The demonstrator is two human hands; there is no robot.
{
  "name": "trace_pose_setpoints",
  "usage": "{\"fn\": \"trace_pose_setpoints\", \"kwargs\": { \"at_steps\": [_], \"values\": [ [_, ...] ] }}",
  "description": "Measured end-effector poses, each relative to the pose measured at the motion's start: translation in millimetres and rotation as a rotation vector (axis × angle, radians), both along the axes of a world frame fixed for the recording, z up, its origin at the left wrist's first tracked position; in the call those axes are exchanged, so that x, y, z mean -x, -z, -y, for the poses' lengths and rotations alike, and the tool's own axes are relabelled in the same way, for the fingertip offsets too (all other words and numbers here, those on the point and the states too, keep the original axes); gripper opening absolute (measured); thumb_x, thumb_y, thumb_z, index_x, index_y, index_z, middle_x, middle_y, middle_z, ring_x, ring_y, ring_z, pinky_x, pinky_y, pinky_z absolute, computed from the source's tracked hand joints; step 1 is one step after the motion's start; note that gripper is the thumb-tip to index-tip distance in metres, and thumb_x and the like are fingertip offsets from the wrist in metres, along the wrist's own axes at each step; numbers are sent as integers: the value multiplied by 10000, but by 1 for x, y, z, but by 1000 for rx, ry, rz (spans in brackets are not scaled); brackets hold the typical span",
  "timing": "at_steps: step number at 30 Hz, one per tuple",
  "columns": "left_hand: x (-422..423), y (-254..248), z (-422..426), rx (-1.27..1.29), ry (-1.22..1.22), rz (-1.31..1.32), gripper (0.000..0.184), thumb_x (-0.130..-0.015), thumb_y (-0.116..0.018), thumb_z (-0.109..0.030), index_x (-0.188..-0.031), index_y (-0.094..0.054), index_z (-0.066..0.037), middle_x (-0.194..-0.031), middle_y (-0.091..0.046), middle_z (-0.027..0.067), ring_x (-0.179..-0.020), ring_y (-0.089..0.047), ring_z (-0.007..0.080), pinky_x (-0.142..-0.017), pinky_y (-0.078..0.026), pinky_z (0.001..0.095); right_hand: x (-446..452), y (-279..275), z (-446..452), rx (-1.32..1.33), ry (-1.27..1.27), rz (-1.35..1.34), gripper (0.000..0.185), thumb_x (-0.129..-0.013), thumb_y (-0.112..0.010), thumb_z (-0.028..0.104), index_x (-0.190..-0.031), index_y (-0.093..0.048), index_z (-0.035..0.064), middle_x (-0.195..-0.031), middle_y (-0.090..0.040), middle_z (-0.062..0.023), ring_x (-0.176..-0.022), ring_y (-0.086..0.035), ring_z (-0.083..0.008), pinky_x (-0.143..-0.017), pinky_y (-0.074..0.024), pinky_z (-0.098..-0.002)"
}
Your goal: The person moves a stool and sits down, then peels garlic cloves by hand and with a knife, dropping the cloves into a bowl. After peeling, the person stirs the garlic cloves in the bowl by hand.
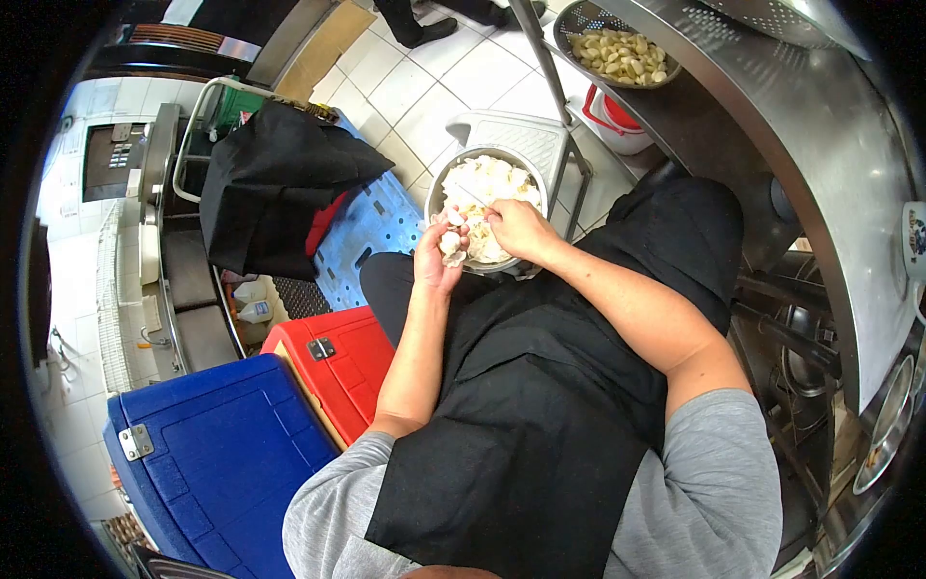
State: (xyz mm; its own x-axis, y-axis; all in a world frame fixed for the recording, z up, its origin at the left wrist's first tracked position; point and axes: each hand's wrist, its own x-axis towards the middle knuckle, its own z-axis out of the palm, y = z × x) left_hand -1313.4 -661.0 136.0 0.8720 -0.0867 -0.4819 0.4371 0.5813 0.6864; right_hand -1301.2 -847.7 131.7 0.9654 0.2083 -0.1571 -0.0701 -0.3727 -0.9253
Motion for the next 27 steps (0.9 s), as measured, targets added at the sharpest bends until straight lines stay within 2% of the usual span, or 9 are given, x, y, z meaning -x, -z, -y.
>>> {"fn": "trace_pose_setpoints", "kwargs": {
  "at_steps": [4,7,10,16,21,27],
  "values": [
    [-1,1,2,-54,30,26,348,-881,-568,-136,-1190,-515,16,-953,-612,86,-807,-597,184,-642,-507,258,1,-32,11,77,-27,-96,247,-837,-598,198,-943,-660,-17,-869,-662,-230,-876,-657,-340,-784,-501,-411],
    [0,-1,5,-56,28,21,340,-877,-576,-120,-1185,-516,12,-959,-619,88,-809,-607,188,-637,-514,258,-3,-29,12,135,-83,-92,236,-848,-539,148,-967,-664,-13,-899,-667,-226,-890,-657,-346,-801,-502,-416],
    [-2,-1,5,-44,27,17,329,-878,-576,-115,-1179,-519,7,-962,-624,91,-812,-617,193,-635,-519,258,-5,-13,9,6,-33,-1,241,-836,-512,107,-979,-670,-6,-897,-667,-229,-880,-657,-357,-799,-506,-422],
    [-2,2,6,-90,36,-11,339,-878,-569,-108,-1192,-497,-4,-971,-620,100,-816,-623,204,-644,-525,276,-7,-16,13,74,-1,17,230,-811,-525,86,-952,-682,-5,-878,-663,-238,-872,-658,-360,-802,-508,-420],
    [-2,-2,10,-91,61,-3,338,-879,-561,-101,-1195,-490,-3,-971,-620,108,-809,-627,208,-648,-531,286,-10,-15,13,169,-7,70,181,-782,-596,134,-871,-676,-2,-798,-660,-228,-801,-663,-363,-746,-518,-422],
    [-2,-1,13,-104,67,-3,305,-880,-560,-91,-1165,-514,6,-943,-626,104,-784,-638,197,-636,-541,289,-12,-20,15,196,-18,39,205,-761,-647,162,-885,-670,0,-760,-649,-229,-786,-663,-360,-726,-521,-410]
  ]
}}
